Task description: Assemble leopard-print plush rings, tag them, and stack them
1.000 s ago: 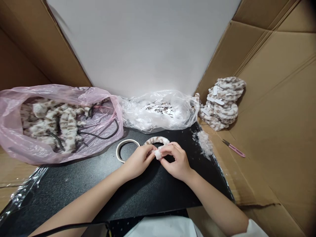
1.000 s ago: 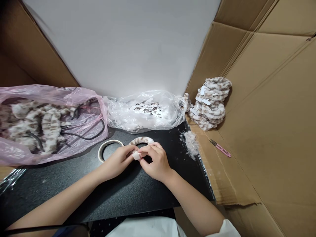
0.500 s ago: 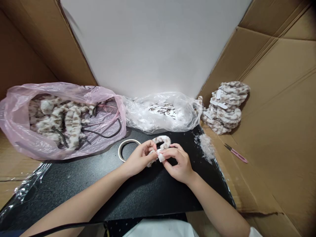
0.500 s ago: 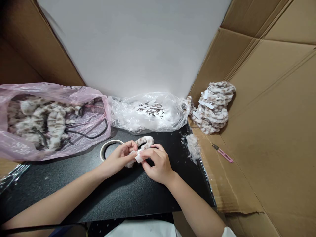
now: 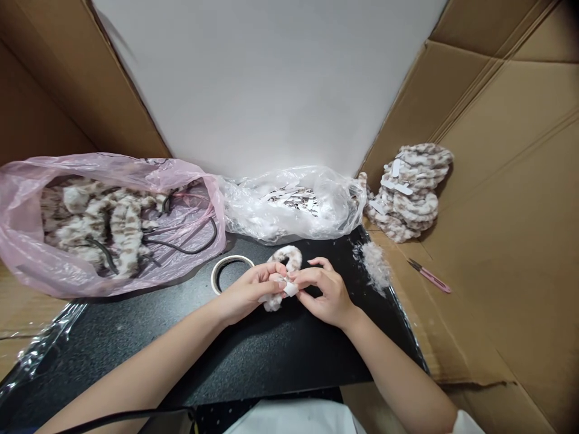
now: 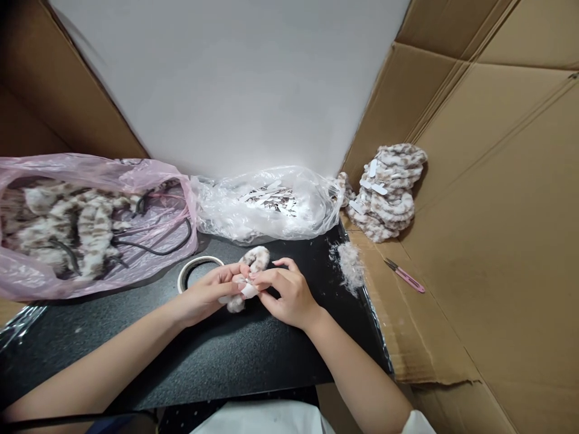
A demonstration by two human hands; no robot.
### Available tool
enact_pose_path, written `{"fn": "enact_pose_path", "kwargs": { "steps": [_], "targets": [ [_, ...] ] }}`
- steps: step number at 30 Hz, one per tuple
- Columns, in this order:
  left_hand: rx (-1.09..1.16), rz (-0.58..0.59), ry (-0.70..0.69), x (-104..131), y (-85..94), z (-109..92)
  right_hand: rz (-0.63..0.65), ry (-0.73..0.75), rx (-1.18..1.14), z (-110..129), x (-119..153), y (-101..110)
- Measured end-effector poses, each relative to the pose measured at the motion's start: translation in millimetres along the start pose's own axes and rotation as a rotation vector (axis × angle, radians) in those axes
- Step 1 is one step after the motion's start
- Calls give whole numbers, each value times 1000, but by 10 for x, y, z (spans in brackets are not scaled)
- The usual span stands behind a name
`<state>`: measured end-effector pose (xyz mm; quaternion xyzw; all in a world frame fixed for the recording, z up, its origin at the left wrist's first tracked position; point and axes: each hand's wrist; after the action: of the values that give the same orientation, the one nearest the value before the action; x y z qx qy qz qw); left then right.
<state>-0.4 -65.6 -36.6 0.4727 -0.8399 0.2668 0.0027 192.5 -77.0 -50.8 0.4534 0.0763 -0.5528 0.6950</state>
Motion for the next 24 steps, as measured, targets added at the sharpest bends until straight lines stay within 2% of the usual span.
{"fn": "enact_pose_path", "kwargs": {
  "steps": [3, 7, 9, 13, 15, 17, 19, 22, 24],
  "targets": [
    [-85, 1, -37, -17, 12, 19, 56, -12, -17, -18, -13, -2],
    [-274, -71, -168, -15, 53, 20, 112, -5, -110, 21, -24, 27],
    [-449, -79, -249, 9, 57, 13, 85, -9, -148, 62, -37, 69],
    [-923, -7, -391, 69, 12, 31, -30, -47, -126, 113, -102, 156],
    [-1121, 12, -494, 86, -12, 63, 12, -93, -95, 101, -140, 178],
    [-1242, 21, -594, 94, -21, 96, 108, -197, -76, 73, -161, 184],
    [-1309, 36, -669, 97, -12, 114, 192, -369, -124, 43, -161, 176],
    [-1381, 42, -776, 97, 13, 106, 284, -692, -399, 23, -145, 145],
    [-1423, 37, -856, 92, 24, 93, 311, -857, -622, 28, -143, 119]
  ]
}}
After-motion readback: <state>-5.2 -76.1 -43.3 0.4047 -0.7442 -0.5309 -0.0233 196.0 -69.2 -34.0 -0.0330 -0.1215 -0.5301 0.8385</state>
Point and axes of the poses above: each hand's wrist, its own x-axis away from the middle knuckle, its own y-axis out of the back of the hand, z = x × y, and after that the axes turned 1 degree about -z, right-handed
